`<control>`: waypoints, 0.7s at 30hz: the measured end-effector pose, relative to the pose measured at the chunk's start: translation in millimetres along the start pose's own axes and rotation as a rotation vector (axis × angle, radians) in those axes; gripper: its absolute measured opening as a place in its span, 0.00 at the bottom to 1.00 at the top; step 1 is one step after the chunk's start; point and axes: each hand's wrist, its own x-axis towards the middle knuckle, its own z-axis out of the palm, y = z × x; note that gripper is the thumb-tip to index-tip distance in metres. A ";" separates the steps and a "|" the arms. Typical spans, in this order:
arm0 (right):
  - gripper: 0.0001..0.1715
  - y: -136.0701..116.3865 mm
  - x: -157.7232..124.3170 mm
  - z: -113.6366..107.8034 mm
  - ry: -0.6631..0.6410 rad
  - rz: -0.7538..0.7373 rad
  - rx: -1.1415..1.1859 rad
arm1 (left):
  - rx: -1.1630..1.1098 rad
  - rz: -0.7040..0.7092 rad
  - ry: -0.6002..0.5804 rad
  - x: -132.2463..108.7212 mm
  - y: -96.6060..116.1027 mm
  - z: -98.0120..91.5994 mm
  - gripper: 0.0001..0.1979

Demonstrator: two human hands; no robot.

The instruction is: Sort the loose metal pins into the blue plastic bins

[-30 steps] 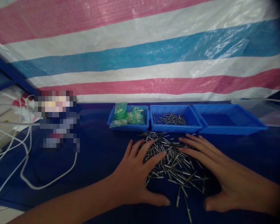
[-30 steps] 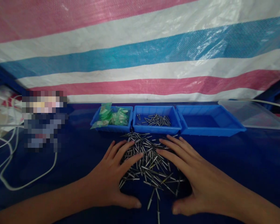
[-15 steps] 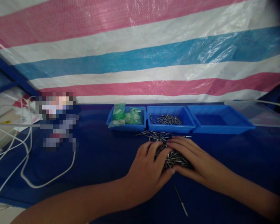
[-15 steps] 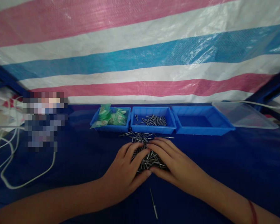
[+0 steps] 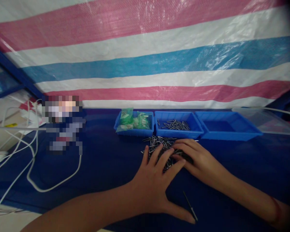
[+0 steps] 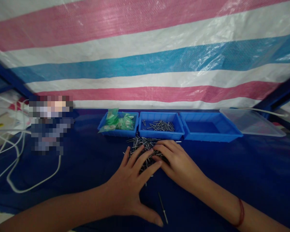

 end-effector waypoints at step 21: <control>0.09 -0.1 -4.1 -9.0 0.082 0.078 0.027 | 0.029 0.495 0.046 5.5 2.6 4.5 0.16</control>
